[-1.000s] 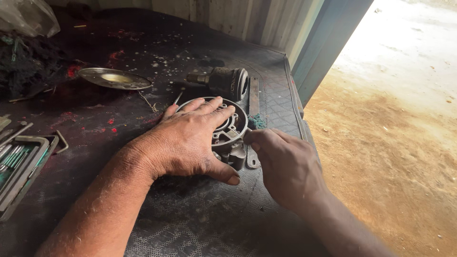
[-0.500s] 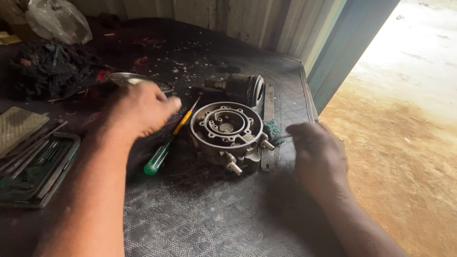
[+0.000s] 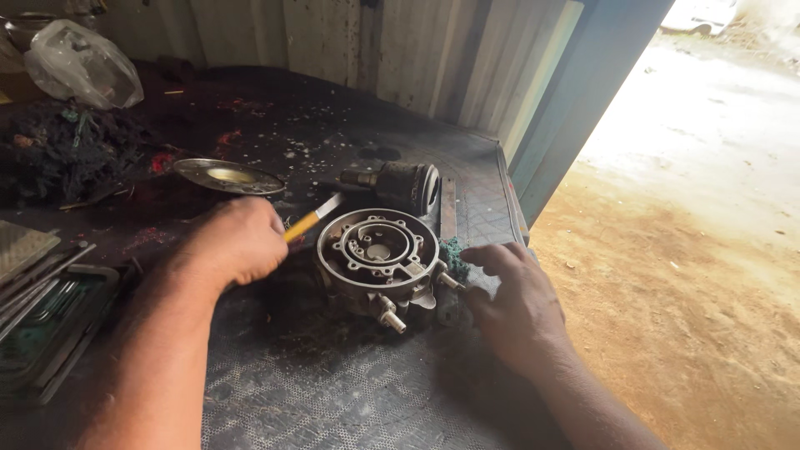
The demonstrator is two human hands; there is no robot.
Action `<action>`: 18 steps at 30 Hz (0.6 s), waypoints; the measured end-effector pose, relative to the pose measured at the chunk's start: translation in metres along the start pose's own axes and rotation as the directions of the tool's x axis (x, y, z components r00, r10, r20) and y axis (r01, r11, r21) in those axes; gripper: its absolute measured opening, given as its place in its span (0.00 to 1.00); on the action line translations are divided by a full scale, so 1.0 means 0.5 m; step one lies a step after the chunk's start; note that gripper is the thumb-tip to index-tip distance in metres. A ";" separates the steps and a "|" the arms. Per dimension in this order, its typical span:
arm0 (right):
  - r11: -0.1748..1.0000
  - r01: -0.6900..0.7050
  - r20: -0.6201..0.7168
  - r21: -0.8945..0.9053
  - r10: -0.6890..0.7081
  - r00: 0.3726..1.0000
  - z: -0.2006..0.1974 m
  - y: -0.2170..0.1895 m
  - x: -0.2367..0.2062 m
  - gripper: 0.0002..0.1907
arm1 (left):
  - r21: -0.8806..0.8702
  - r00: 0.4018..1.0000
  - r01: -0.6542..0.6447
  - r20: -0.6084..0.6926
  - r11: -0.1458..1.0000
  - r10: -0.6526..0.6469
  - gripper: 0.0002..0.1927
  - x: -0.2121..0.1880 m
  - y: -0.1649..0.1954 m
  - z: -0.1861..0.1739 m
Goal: The person uses a screwdriver and an Allen key to disassemble and clean a carburetor on a workbench. They remove small components, scrape internal surfaces, and wipe parts with a cloth while handling various tools and hardware.
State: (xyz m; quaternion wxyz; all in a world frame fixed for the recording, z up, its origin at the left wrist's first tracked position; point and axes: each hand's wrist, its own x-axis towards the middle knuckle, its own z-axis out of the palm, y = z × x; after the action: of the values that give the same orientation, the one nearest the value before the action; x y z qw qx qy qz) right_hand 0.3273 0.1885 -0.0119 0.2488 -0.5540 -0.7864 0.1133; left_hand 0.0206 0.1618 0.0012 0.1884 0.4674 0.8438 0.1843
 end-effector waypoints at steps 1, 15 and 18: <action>1.000 -0.017 -0.003 0.011 0.017 1.000 0.003 0.007 0.001 0.22 | -0.097 0.999 0.026 -0.019 0.995 -0.028 0.13 0.005 -0.003 -0.003; 0.945 -0.227 0.167 -0.233 0.269 0.948 0.017 -0.023 0.174 0.27 | -0.462 0.585 -0.796 -0.751 0.391 0.305 0.08 -0.017 0.035 0.004; 0.933 -0.202 0.250 -0.297 0.280 0.927 0.047 -0.017 0.210 0.28 | -0.357 0.586 -0.760 -0.737 0.543 0.336 0.06 -0.028 0.038 0.002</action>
State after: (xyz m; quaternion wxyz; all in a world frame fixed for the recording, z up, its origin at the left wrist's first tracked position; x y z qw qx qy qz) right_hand 0.2805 0.2851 0.0002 0.0392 -0.6528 -0.7475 0.1161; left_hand 0.0416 0.1595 0.0119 -0.0075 0.5439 0.5329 0.6482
